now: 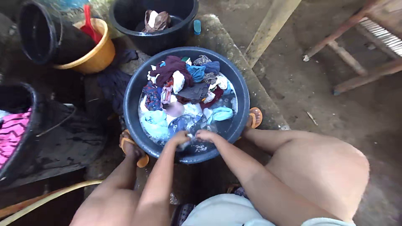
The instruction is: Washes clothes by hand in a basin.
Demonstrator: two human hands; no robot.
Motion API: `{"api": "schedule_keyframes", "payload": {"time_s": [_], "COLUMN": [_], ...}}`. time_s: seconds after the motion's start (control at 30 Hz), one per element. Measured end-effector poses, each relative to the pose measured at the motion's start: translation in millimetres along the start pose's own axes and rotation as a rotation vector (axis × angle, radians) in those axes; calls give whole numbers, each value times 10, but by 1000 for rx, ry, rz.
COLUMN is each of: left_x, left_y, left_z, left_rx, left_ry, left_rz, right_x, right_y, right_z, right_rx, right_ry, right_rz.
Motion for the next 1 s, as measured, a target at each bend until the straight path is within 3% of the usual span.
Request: {"api": "schedule_keyframes", "payload": {"time_s": [0.1, 0.23, 0.3, 0.37, 0.43, 0.6, 0.67, 0.83, 0.9, 1.0], "left_x": [367, 581, 518, 491, 606, 814, 627, 191, -31, -217], "left_y": [477, 1063, 1112, 1111, 1197, 1563, 1469, 917, 774, 720], "left_z": [-536, -901, -873, -808, -806, -984, -999, -682, -501, -261], "left_rx": [222, 438, 456, 498, 570, 667, 661, 570, 518, 553], "left_ry": [315, 654, 815, 861, 781, 802, 796, 400, 190, -101], "left_rz": [95, 292, 395, 451, 454, 561, 457, -42, -224, -413], "right_x": [-75, -528, -810, -995, -1125, -942, -1001, -1370, -1237, -651], "right_y": [110, 441, 603, 721, 988, 1203, 1331, 2320, 2765, 3209], "right_z": [-81, -467, -829, -1260, -1576, -1728, -1855, -2606, -2843, -3133], "right_rx": [33, -9, 110, 309, 388, 236, 247, 591, 678, 759], "right_ry": [-27, 505, 592, 568, 562, 761, 836, 758, 718, 625], "right_rz": [-37, -188, -305, -423, -422, -344, -271, -389, -405, -450]}}
Point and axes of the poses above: each hand's wrist, its own y-axis away from the middle knuckle, its own z-axis out of the palm, x = y × z, the point moved 2 cm from there along -y, towards the middle knuckle, and after that the axes turned 3 degrees about -y, right-handed, at the moved point
